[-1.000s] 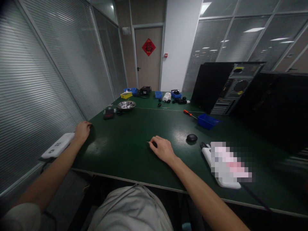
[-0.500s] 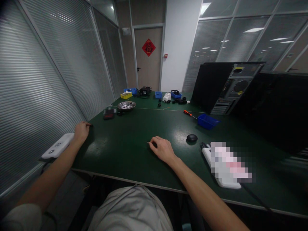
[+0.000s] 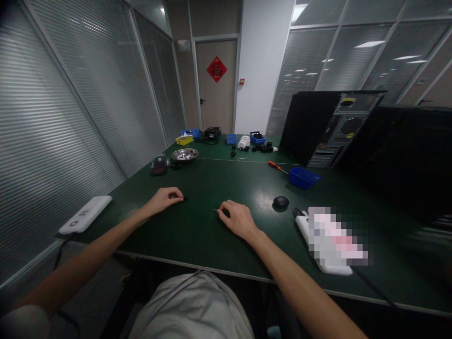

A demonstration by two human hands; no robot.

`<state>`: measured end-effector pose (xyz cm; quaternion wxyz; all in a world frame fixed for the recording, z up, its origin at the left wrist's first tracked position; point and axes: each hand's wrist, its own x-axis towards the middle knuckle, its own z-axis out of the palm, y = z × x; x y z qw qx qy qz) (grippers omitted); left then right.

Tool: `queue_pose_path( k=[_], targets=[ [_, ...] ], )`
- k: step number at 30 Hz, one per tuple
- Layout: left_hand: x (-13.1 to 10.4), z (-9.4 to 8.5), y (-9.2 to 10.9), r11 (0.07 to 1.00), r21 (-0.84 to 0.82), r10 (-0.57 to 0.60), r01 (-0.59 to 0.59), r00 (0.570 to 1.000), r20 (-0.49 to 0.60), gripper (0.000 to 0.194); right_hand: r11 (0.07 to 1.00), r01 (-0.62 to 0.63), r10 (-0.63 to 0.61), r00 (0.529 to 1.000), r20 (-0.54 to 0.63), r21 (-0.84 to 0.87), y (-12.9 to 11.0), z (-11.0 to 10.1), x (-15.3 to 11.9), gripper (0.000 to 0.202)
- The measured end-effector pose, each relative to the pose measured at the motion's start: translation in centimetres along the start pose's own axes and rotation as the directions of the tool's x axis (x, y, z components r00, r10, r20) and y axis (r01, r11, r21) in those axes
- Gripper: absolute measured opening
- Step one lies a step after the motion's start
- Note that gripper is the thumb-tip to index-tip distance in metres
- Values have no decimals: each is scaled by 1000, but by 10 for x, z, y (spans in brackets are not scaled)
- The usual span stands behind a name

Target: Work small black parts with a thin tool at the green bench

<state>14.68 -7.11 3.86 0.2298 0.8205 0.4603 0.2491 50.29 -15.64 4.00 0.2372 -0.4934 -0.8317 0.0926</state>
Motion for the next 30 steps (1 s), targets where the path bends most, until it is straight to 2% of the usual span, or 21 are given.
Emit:
queue_pose_path(
  k=[3,6,10,19,23,30],
  targets=[
    [11,47,53,972,-125,211,-199,973,92,21,1000,7,-7,1000,2,-8,-1,0,-1,20],
    [14,69,77,960,-138,255,-242,964,80,18,1000,17,-17,1000,17,-18,-1,0,-1,20],
    [9,71,79,965,-138,231,-222,971,53,29,999,18,-16,999,45,-40,-2,-1,0,21],
    [3,71,87,949,-193,268,-248,959,89,23,996,55,-51,997,58,-66,-7,-4,-2,22],
    [3,71,86,939,-226,277,-258,959,54,21,994,91,-88,995,53,-54,-6,0,-2,21],
    [5,71,82,927,-318,226,-199,973,48,22,993,117,-118,993,27,26,-6,0,-2,24]
  ],
)
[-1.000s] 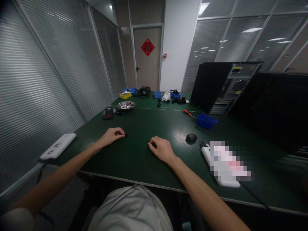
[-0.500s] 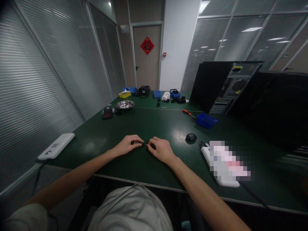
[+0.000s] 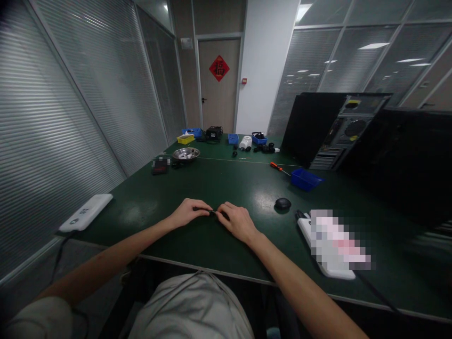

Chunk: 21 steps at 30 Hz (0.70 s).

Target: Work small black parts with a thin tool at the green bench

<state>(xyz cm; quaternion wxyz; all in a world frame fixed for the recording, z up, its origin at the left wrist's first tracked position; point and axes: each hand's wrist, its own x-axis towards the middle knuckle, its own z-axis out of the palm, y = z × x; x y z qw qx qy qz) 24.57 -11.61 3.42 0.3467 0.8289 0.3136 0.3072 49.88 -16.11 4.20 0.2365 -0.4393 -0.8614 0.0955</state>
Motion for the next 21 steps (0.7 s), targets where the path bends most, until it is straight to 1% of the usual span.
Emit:
queue_pose_path(
  k=[2,4,7,9,13,16,18,21],
  targets=[
    [0,1,0,1000,8,6,-6,1000,-11,22,1000,7,-7,1000,2,-1,0,0,0,23],
    [-1,2,1,998,43,39,-38,999,-14,22,999,16,-16,1000,17,-34,-2,1,1,22],
    [-1,4,3,989,106,101,-103,995,17,21,994,37,-33,999,41,-106,-5,3,2,23],
    [-1,5,3,988,108,111,-113,993,27,21,990,44,-39,998,42,-136,-7,5,3,24],
    [-2,6,1,998,41,53,-53,999,-3,20,989,34,-30,999,34,-143,-8,7,3,24],
    [-2,5,-2,1000,4,29,-29,1000,-1,20,989,35,-29,999,43,-143,-9,6,3,23],
    [0,2,-5,1000,8,16,-16,1000,-18,22,988,35,-28,998,49,-150,-9,5,3,23],
    [6,-4,-14,997,76,-25,32,996,-87,24,987,29,-22,999,48,-159,-8,5,4,22]
  ],
)
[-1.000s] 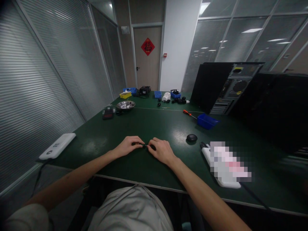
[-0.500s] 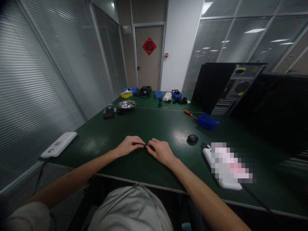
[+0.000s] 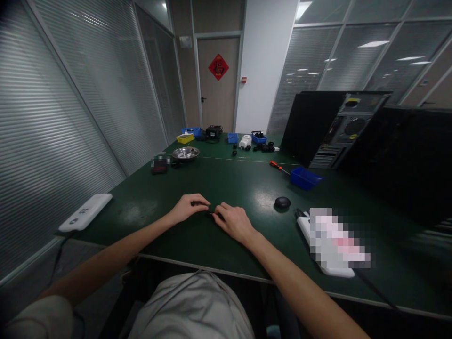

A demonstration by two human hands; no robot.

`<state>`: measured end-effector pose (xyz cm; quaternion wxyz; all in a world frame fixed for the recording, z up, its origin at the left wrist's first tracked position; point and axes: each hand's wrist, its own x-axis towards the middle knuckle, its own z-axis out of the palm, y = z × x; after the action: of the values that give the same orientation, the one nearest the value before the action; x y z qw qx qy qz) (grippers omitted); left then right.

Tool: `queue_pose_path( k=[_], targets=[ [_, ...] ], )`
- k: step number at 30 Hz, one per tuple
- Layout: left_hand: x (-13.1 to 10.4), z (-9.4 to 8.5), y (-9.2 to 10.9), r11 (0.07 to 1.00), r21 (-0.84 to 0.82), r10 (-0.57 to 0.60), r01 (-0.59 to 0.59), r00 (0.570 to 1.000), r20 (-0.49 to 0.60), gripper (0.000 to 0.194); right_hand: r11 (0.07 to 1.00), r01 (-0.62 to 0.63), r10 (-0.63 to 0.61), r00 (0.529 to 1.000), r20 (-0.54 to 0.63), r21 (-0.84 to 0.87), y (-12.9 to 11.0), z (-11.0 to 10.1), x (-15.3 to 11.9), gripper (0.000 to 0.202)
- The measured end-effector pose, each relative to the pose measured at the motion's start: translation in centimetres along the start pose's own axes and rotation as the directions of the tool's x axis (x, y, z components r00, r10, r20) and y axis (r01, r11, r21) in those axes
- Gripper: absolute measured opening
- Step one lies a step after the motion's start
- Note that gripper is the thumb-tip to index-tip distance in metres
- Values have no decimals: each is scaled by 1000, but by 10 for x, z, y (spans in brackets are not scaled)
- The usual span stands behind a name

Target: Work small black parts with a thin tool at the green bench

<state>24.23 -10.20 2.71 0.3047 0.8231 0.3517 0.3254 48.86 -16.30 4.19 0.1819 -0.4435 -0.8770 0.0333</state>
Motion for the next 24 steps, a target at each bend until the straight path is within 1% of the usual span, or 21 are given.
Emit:
queue_pose_path(
  k=[2,4,6,8,10,13,15,17,21,24],
  targets=[
    [6,-3,-8,996,84,-1,2,1000,-9,22,1000,-8,7,1000,-1,-2,0,1,0,23],
    [9,-6,-13,986,163,26,-29,999,25,20,1000,-15,15,1000,-3,0,1,1,0,23],
    [9,-7,-14,975,213,51,-62,997,57,19,1000,-20,20,1000,-6,8,2,1,-1,24],
    [6,-8,-9,968,233,80,-93,995,64,22,1000,-19,20,1000,-8,22,2,1,-2,24],
    [-1,-8,0,963,227,134,-147,988,70,24,999,-19,20,1000,-17,38,3,0,-2,23],
    [-10,-5,14,955,175,217,-238,967,135,26,998,-21,23,999,-30,56,4,-2,-3,23],
    [-12,-4,19,949,167,237,-267,955,179,27,998,-26,28,999,-34,61,4,-2,-3,22],
    [-12,-6,19,942,203,233,-267,956,177,24,997,-35,37,999,-35,62,4,-3,-4,22],
    [-9,-12,16,942,261,187,-211,976,113,19,996,-55,57,998,-32,73,4,-5,-3,23],
    [-7,-11,14,952,246,156,-184,980,126,21,994,-64,67,997,-30,84,4,-6,-3,23]
  ],
)
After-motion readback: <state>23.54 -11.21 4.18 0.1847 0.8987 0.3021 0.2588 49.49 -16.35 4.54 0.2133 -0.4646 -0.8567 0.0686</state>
